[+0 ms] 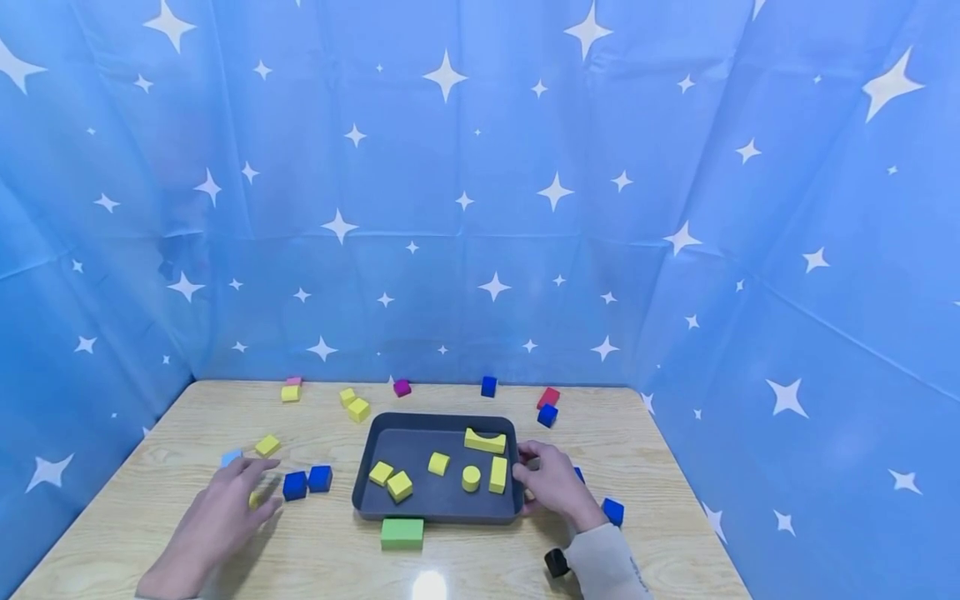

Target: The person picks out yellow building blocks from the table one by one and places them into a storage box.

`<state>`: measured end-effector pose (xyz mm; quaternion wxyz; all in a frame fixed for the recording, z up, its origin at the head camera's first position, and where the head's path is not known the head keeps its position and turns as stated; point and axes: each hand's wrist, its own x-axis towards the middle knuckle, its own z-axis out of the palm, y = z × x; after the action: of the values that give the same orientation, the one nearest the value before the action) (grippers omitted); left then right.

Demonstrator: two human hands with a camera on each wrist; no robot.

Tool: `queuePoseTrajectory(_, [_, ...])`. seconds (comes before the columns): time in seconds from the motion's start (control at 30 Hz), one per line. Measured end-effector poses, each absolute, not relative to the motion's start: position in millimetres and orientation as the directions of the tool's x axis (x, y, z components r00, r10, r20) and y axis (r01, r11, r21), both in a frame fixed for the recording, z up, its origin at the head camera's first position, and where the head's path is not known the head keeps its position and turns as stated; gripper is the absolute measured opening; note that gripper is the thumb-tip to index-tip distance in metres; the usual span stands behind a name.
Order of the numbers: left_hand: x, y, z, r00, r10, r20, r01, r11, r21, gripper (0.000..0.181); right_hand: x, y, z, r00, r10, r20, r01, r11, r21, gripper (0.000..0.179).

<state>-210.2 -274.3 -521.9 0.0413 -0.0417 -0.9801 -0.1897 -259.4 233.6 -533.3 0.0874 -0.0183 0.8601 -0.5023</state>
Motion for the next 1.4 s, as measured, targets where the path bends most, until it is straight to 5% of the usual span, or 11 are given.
queuePoseTrajectory(0.23, [-209, -284, -522, -0.999, 0.041, 0.011, 0.042, 0.92, 0.39, 0.068, -260, 233, -532, -0.983, -0.107, -0.146, 0.075, 0.495, -0.865, 0.053])
queuePoseTrajectory(0.43, [-211, -286, -522, -0.998, 0.04, -0.045, 0.019, 0.92, 0.392, 0.054, -259, 233, -531, -0.983, -0.107, -0.147, 0.077, 0.49, -0.868, 0.053])
queuePoseTrajectory(0.83, [-213, -288, -521, -0.997, 0.044, -0.058, 0.019, 0.925, 0.38, 0.035, -259, 233, -533, -0.984, -0.104, -0.142, 0.073, 0.491, -0.868, 0.053])
queuePoseTrajectory(1.4, [-215, -291, -524, -0.998, 0.044, -0.04, 0.026, 0.923, 0.384, 0.031, -259, 234, -534, -0.983, -0.105, -0.151, 0.083, 0.477, -0.875, 0.054])
